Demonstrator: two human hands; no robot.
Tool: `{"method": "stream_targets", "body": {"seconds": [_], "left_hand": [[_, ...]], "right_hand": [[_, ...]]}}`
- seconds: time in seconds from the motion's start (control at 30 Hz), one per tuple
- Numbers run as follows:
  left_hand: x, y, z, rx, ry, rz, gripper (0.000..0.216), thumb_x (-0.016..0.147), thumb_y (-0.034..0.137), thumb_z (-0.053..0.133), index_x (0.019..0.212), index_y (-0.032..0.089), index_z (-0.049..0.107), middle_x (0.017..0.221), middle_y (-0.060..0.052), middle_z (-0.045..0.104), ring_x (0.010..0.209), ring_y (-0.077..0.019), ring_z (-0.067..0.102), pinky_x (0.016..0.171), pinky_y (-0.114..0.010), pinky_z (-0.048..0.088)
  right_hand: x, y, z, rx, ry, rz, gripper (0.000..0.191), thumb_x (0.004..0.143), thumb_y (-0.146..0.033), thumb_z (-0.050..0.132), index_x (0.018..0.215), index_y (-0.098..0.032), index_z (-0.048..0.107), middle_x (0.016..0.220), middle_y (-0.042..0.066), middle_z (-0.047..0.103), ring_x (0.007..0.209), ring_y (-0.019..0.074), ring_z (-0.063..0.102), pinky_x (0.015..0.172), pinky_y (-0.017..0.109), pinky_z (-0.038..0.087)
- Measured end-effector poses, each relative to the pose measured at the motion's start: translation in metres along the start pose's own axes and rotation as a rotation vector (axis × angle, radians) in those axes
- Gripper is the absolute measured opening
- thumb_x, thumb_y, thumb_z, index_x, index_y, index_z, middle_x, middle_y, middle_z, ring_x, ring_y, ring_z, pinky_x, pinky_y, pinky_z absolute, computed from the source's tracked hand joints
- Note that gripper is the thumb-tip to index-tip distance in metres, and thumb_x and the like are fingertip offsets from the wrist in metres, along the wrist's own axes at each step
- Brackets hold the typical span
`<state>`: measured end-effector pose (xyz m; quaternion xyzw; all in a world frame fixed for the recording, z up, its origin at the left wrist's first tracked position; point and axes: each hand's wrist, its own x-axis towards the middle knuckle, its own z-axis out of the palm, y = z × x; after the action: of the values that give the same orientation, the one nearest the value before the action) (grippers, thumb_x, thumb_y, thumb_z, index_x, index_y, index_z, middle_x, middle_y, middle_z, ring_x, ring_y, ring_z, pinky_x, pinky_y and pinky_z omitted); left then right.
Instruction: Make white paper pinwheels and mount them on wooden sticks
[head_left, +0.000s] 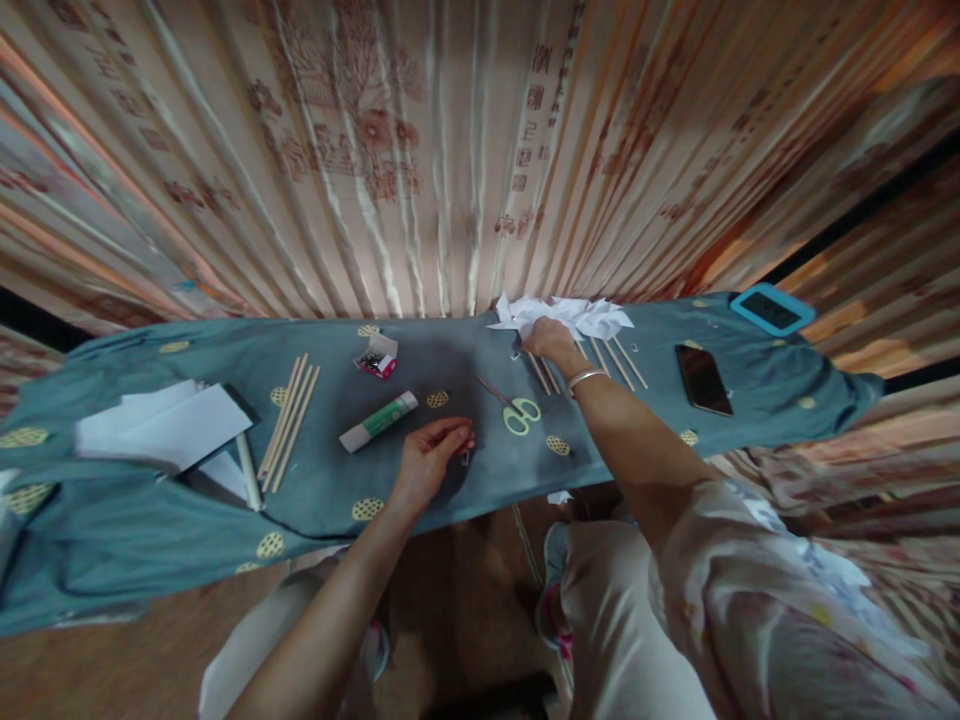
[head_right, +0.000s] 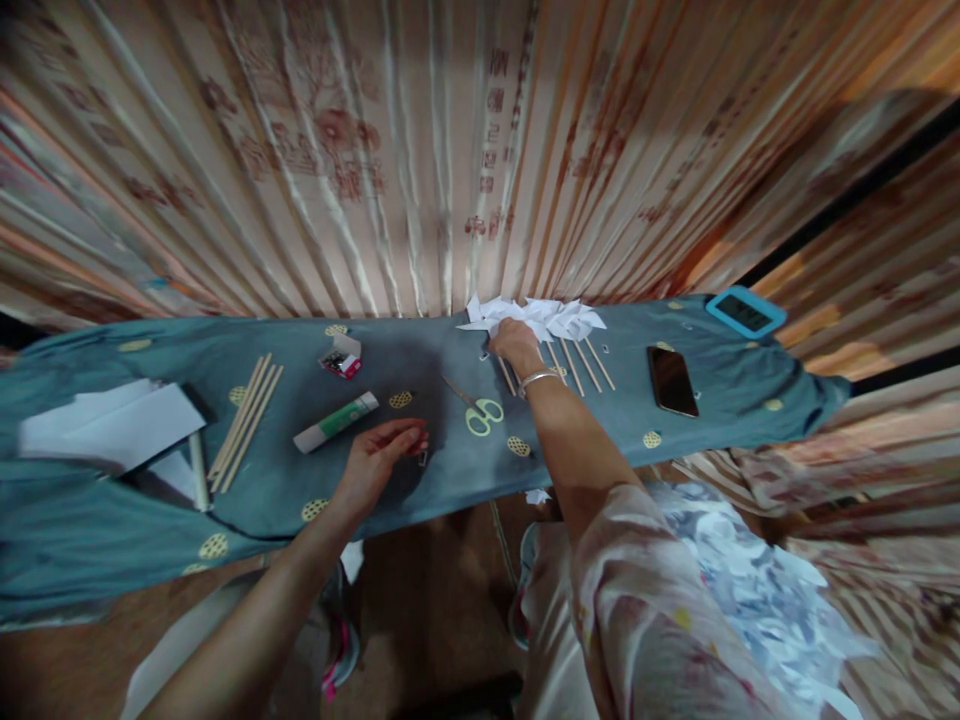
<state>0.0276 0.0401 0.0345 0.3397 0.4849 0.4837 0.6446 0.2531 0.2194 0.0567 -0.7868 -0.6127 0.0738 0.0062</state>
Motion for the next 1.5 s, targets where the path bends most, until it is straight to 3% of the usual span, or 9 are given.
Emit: {"method": "stream_targets", "body": {"seconds": [0.4, 0.5, 0.6, 0.7, 0.8, 0.97, 1.23, 1.37, 1.5], "left_hand": [[0.0, 0.001, -0.004, -0.029, -0.009, 0.027, 0.046, 0.048, 0.047, 0.09, 0.078, 0.016, 0.076, 0.072, -0.005, 0.074, 0.065, -0.016, 0.067, 0.07, -0.031, 0.054], [-0.001, 0.002, -0.007, -0.032, 0.013, 0.051, 0.04, 0.049, 0.043, 0.089, 0.077, 0.016, 0.076, 0.07, -0.003, 0.073, 0.065, -0.0158, 0.067, 0.071, -0.03, 0.054], [-0.001, 0.003, -0.013, 0.007, 0.05, 0.106, 0.033, 0.052, 0.039, 0.086, 0.075, 0.017, 0.075, 0.067, -0.002, 0.072, 0.063, -0.0155, 0.066, 0.068, -0.03, 0.053], [-0.001, 0.003, -0.02, 0.035, 0.085, 0.149, 0.029, 0.054, 0.039, 0.083, 0.07, 0.017, 0.074, 0.064, -0.001, 0.07, 0.059, -0.0149, 0.064, 0.065, -0.03, 0.053], [0.0, 0.004, -0.029, 0.048, 0.126, 0.178, 0.028, 0.053, 0.04, 0.082, 0.066, 0.017, 0.072, 0.062, -0.001, 0.069, 0.057, -0.0148, 0.063, 0.064, -0.03, 0.053], [-0.002, 0.014, -0.053, 0.073, 0.239, 0.261, 0.026, 0.056, 0.039, 0.082, 0.069, 0.019, 0.072, 0.063, 0.001, 0.067, 0.058, -0.0136, 0.061, 0.065, -0.028, 0.052], [-0.016, 0.047, -0.118, 0.342, 0.661, 0.551, 0.02, 0.058, 0.038, 0.076, 0.063, 0.019, 0.072, 0.062, 0.0, 0.065, 0.062, -0.0138, 0.055, 0.062, -0.026, 0.044], [-0.05, 0.054, -0.097, 0.24, 0.5, 0.46, 0.017, 0.064, 0.037, 0.077, 0.064, 0.02, 0.073, 0.06, 0.0, 0.065, 0.057, -0.0132, 0.055, 0.058, -0.026, 0.046], [-0.118, 0.074, -0.047, 0.328, 0.022, 0.539, 0.016, 0.084, 0.04, 0.07, 0.076, 0.028, 0.077, 0.068, -0.001, 0.068, 0.065, -0.016, 0.063, 0.059, -0.028, 0.053]], "right_hand": [[-0.025, -0.001, -0.008, 0.022, 0.075, -0.037, 0.039, 0.085, -0.018, 0.061, 0.12, 0.001, 0.062, 0.115, 0.031, 0.066, 0.113, 0.0389, 0.063, 0.091, 0.046, 0.049], [-0.058, -0.004, -0.005, 0.061, 0.123, -0.11, 0.035, 0.092, -0.027, 0.054, 0.117, -0.005, 0.064, 0.116, 0.027, 0.067, 0.115, 0.0355, 0.061, 0.094, 0.044, 0.046], [-0.104, -0.011, 0.006, 0.182, 0.104, -0.22, 0.028, 0.094, -0.031, 0.052, 0.102, -0.014, 0.073, 0.102, 0.019, 0.074, 0.099, 0.0303, 0.068, 0.086, 0.039, 0.049], [-0.149, -0.023, 0.032, 0.325, 0.111, -0.36, 0.027, 0.095, -0.029, 0.048, 0.098, -0.019, 0.073, 0.097, 0.011, 0.076, 0.092, 0.0249, 0.07, 0.082, 0.034, 0.05], [-0.181, -0.032, 0.067, 0.495, 0.222, -0.578, 0.023, 0.093, -0.023, 0.051, 0.101, -0.015, 0.071, 0.107, 0.012, 0.074, 0.101, 0.0255, 0.068, 0.093, 0.036, 0.051], [-0.196, -0.036, 0.106, 0.513, 0.366, -0.714, 0.03, 0.095, -0.026, 0.049, 0.115, -0.013, 0.067, 0.123, 0.017, 0.067, 0.114, 0.0297, 0.061, 0.102, 0.047, 0.05], [-0.194, -0.033, 0.11, 0.518, 0.405, -0.725, 0.028, 0.095, -0.026, 0.05, 0.116, -0.014, 0.064, 0.123, 0.016, 0.066, 0.115, 0.0298, 0.06, 0.101, 0.049, 0.052], [-0.194, -0.035, 0.11, 0.518, 0.42, -0.729, 0.027, 0.095, -0.026, 0.05, 0.114, -0.013, 0.064, 0.121, 0.017, 0.066, 0.114, 0.03, 0.06, 0.1, 0.049, 0.052], [-0.193, -0.034, 0.111, 0.53, 0.405, -0.734, 0.026, 0.095, -0.026, 0.049, 0.114, -0.014, 0.064, 0.121, 0.017, 0.066, 0.114, 0.0296, 0.059, 0.1, 0.05, 0.051]]}}
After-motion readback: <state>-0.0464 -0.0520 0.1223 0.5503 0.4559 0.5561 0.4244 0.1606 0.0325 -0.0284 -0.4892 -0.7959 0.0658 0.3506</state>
